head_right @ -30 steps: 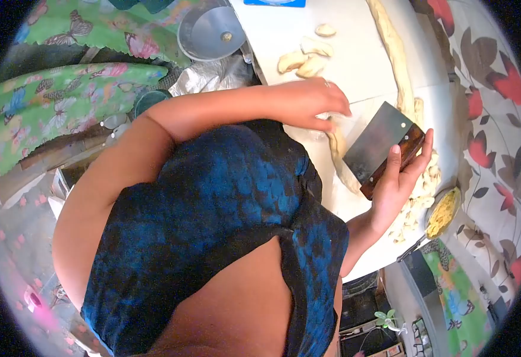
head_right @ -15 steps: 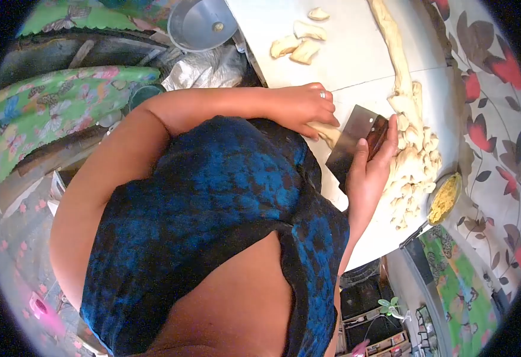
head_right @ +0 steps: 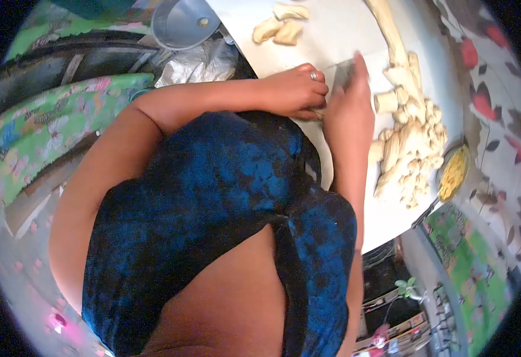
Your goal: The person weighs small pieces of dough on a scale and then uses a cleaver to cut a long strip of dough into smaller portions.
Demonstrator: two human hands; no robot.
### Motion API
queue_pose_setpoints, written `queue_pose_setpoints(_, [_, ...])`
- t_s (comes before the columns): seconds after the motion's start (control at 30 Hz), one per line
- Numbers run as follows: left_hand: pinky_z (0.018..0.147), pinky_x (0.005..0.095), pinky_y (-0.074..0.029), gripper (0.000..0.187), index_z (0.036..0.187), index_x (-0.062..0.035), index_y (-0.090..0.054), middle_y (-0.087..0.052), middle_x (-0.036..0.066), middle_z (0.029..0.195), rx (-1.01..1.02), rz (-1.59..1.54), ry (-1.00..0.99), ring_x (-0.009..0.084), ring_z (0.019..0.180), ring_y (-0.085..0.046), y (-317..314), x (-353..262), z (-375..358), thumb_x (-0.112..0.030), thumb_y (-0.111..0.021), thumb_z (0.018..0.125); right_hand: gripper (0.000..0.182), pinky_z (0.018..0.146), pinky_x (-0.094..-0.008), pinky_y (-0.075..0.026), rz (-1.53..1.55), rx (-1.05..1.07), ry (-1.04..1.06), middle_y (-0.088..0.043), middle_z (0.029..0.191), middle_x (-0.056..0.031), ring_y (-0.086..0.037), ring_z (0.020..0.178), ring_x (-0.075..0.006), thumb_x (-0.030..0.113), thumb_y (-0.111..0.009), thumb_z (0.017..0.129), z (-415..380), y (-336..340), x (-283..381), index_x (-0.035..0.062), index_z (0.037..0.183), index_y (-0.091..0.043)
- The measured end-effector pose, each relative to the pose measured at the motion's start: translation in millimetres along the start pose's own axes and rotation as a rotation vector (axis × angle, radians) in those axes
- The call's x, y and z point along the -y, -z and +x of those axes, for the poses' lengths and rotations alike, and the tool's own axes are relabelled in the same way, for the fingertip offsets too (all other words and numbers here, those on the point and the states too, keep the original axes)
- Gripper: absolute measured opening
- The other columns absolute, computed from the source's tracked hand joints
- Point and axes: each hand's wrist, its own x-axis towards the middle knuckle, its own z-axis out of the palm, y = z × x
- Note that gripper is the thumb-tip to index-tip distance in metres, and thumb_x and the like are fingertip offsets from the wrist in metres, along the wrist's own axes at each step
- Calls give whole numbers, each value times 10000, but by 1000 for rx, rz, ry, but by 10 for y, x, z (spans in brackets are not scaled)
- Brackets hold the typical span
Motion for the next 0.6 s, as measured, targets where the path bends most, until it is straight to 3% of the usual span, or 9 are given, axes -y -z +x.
queue_pose_setpoints(0.1, [842, 383, -370, 249, 887, -103, -638, -561, 51, 895, -43, -3, -56, 243, 963, -521, 7, -37, -1, -308, -654, 747, 573, 781, -479, -464, -136, -49, 194, -549, 1145, -232, -562, 922, -435, 118, -473, 834, 426, -95, 53, 143, 1378, -294])
queue_pose_setpoints(0.17, [830, 384, -377, 241, 914, -86, -624, -553, 74, 919, -56, -29, 19, 252, 921, -547, 62, -21, 0, -278, -630, 768, 586, 818, -458, -464, -113, -69, 177, -523, 1187, -238, -560, 972, -424, 107, -482, 836, 589, 40, -31, 153, 1385, -283])
queue_pose_setpoints(0.23, [842, 390, -384, 245, 977, -77, -599, -535, 98, 966, -26, -119, 138, 263, 916, -555, 192, 15, 18, -222, -606, 779, 588, 911, -394, -431, 195, -212, 241, -482, 1264, -218, -543, 1088, -355, 79, -495, 852, 637, 208, -283, 121, 1393, -269])
queue_pose_setpoints(0.3, [795, 382, -406, 257, 1003, -76, -586, -532, 93, 967, -345, -223, 329, 257, 863, -577, 231, 81, 10, -153, -583, 758, 577, 995, -333, -350, 558, -221, 139, -434, 1324, -178, -469, 1189, -256, 46, -496, 875, 440, 461, -397, 80, 1399, -256])
queue_pose_setpoints(0.37, [828, 422, -398, 344, 1078, -76, -562, -527, 114, 1060, -375, -212, 451, 270, 977, -556, 348, 60, 75, -94, -569, 735, 569, 1018, -313, -304, 673, -283, 21, -411, 1337, -149, -420, 1205, -212, 27, -488, 888, 187, 664, -442, 49, 1403, -247])
queue_pose_setpoints(0.43, [918, 461, -338, 353, 1064, -77, -571, -509, 126, 1184, -407, 343, 352, 290, 1151, -467, 351, 66, 177, -140, -634, 722, 570, 1023, -313, -297, 568, -306, -25, -409, 1341, -150, -424, 1204, -216, 32, -487, 893, -17, 755, -560, 53, 1409, -245])
queue_pose_setpoints(0.47, [933, 494, -311, 388, 1087, -85, -577, -490, 126, 1243, -293, 320, 304, 296, 1208, -421, 363, -6, 217, -165, -649, 714, 569, 1031, -318, -283, 569, -302, -78, -390, 1353, -161, -408, 1218, -225, 29, -486, 890, -128, 769, -519, 51, 1408, -254])
queue_pose_setpoints(0.57, [919, 409, -350, 413, 1060, -90, -597, -558, 82, 1137, 135, 74, 139, 231, 1136, -485, 293, -248, 404, -269, -692, 700, 583, 1052, -331, -255, 525, -222, -124, -357, 1380, -179, -368, 1263, -244, 1, -468, 889, -379, 699, -555, 59, 1418, -228])
queue_pose_setpoints(0.6, [919, 409, -350, 413, 1060, -90, -597, -558, 82, 1137, 138, 71, 138, 231, 1136, -485, 161, -235, 430, -269, -692, 700, 600, 1070, -346, -230, 614, -200, -134, -332, 1398, -198, -321, 1305, -263, -25, -446, 892, -440, 622, -570, 63, 1428, -191])
